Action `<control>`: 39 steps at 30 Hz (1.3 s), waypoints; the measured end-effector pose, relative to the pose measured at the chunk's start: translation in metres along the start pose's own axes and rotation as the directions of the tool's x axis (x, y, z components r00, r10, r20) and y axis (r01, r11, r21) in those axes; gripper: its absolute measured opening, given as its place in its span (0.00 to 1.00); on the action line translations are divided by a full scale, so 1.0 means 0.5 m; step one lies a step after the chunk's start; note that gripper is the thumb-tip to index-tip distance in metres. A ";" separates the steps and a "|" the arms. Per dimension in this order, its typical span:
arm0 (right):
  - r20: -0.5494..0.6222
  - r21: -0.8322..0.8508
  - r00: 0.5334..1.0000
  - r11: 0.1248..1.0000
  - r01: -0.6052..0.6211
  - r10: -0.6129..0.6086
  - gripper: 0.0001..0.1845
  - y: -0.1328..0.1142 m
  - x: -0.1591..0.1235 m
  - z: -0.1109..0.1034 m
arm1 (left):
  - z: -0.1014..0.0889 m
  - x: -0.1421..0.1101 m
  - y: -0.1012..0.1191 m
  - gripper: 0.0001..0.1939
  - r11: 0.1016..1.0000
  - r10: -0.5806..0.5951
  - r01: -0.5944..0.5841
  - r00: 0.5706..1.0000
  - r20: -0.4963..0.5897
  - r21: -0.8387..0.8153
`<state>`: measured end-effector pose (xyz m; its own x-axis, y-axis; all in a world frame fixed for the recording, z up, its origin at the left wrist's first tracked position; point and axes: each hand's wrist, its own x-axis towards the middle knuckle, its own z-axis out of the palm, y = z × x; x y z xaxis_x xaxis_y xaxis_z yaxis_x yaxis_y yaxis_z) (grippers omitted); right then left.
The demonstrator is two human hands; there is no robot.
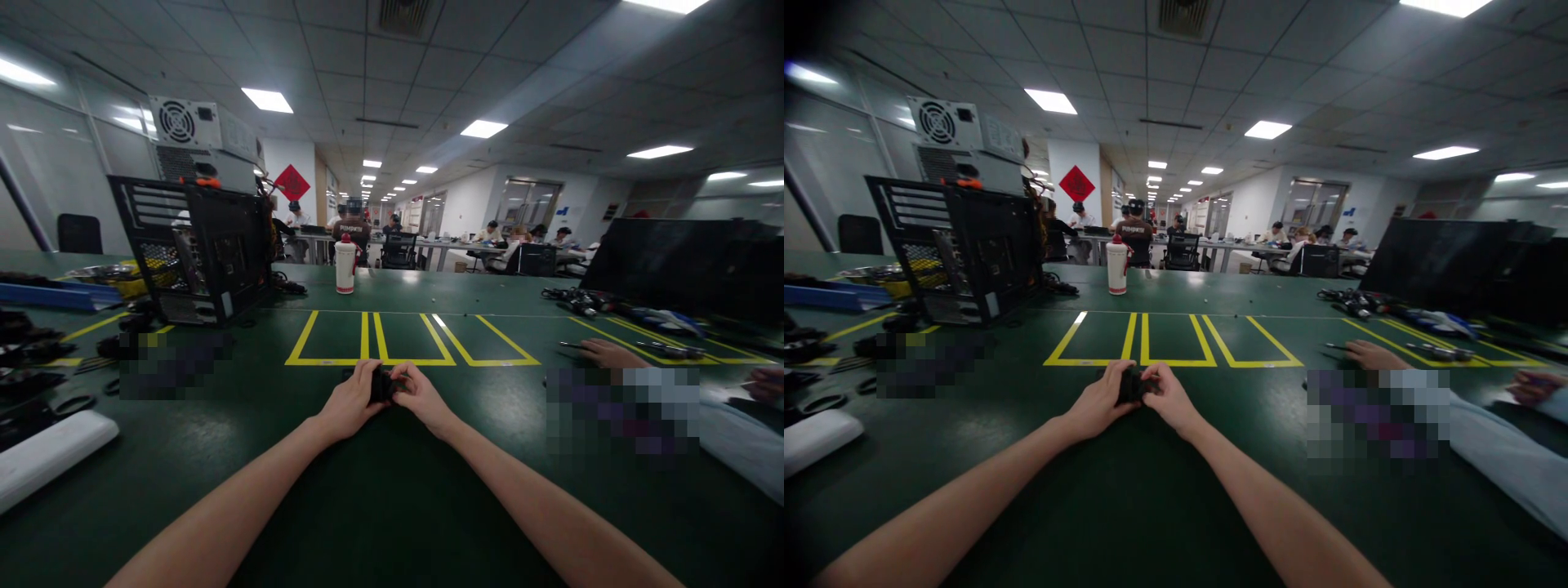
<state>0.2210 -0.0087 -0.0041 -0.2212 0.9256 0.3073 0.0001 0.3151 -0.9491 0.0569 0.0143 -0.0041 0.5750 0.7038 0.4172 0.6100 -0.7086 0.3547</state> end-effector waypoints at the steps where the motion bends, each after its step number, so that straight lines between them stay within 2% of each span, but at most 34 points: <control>1: 0.002 -0.015 1.000 1.000 -0.004 0.004 0.17 0.004 0.000 -0.001 | 0.000 -0.001 -0.001 0.30 1.000 0.001 -0.001 1.000 -0.004 0.005; 3: -0.010 -0.080 1.000 0.997 -0.005 0.004 0.20 0.014 0.001 -0.003 | 0.000 -0.001 -0.004 0.30 1.000 -0.004 0.004 1.000 -0.008 0.014; 6: -0.119 -0.244 0.992 0.970 0.020 -0.051 0.24 0.028 0.000 -0.007 | -0.001 0.003 -0.010 0.30 0.998 -0.052 0.052 0.999 0.000 0.020; 8: -0.204 -0.336 0.975 0.942 0.014 -0.087 0.25 0.034 -0.001 -0.011 | -0.004 0.008 -0.016 0.30 0.992 -0.123 0.123 0.992 0.023 0.013; 11: -0.245 -0.419 0.967 0.907 -0.043 -0.068 0.22 0.033 -0.001 -0.013 | -0.010 0.018 -0.028 0.31 0.972 -0.226 0.231 0.969 0.104 -0.037; 13: -0.226 -0.481 0.973 0.873 -0.079 -0.036 0.19 0.023 -0.001 -0.010 | -0.012 0.023 -0.034 0.31 0.959 -0.266 0.278 0.952 0.151 -0.062; 16: -0.149 -0.589 0.989 0.802 -0.099 0.012 0.16 -0.002 -0.007 0.002 | -0.011 0.027 -0.038 0.32 0.950 -0.293 0.305 0.944 0.155 -0.061; 20: 0.042 -0.731 0.998 0.682 0.007 0.035 0.19 -0.027 -0.023 0.018 | -0.007 0.026 -0.039 0.31 0.952 -0.284 0.297 0.947 0.148 -0.070; 23: 0.113 -0.815 0.994 0.573 0.083 0.016 0.22 -0.030 -0.031 0.023 | -0.008 0.024 -0.039 0.31 0.955 -0.267 0.282 0.952 0.150 -0.088; 26: 0.112 -0.840 0.994 0.535 0.089 0.010 0.20 -0.026 -0.032 0.023 | -0.008 0.023 -0.038 0.31 0.956 -0.265 0.280 0.953 0.146 -0.088; 31: -0.019 -0.865 1.000 0.502 -0.022 0.010 0.20 -0.027 -0.031 0.022 | -0.006 0.025 -0.034 0.32 0.944 -0.293 0.310 0.945 0.145 -0.110; 34: -0.046 -0.871 0.999 0.490 -0.048 0.017 0.20 -0.040 -0.044 0.027 | -0.017 0.017 -0.025 0.32 0.937 -0.302 0.324 0.940 0.159 -0.132; 37: -0.042 -0.866 0.998 0.496 -0.057 0.041 0.20 -0.067 -0.080 0.040 | -0.044 -0.018 -0.008 0.32 0.931 -0.287 0.322 0.936 0.201 -0.172; 39: -0.026 -0.865 0.997 0.498 -0.060 0.076 0.20 -0.088 -0.117 0.054 | -0.069 -0.065 0.003 0.32 0.919 -0.270 0.329 0.927 0.260 -0.219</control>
<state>0.2078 -0.0825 0.0179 -0.1954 0.9519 0.2361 0.8569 0.2828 -0.4310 0.0203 -0.0116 0.0119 0.5102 0.8569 0.0737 0.6303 -0.4308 0.6459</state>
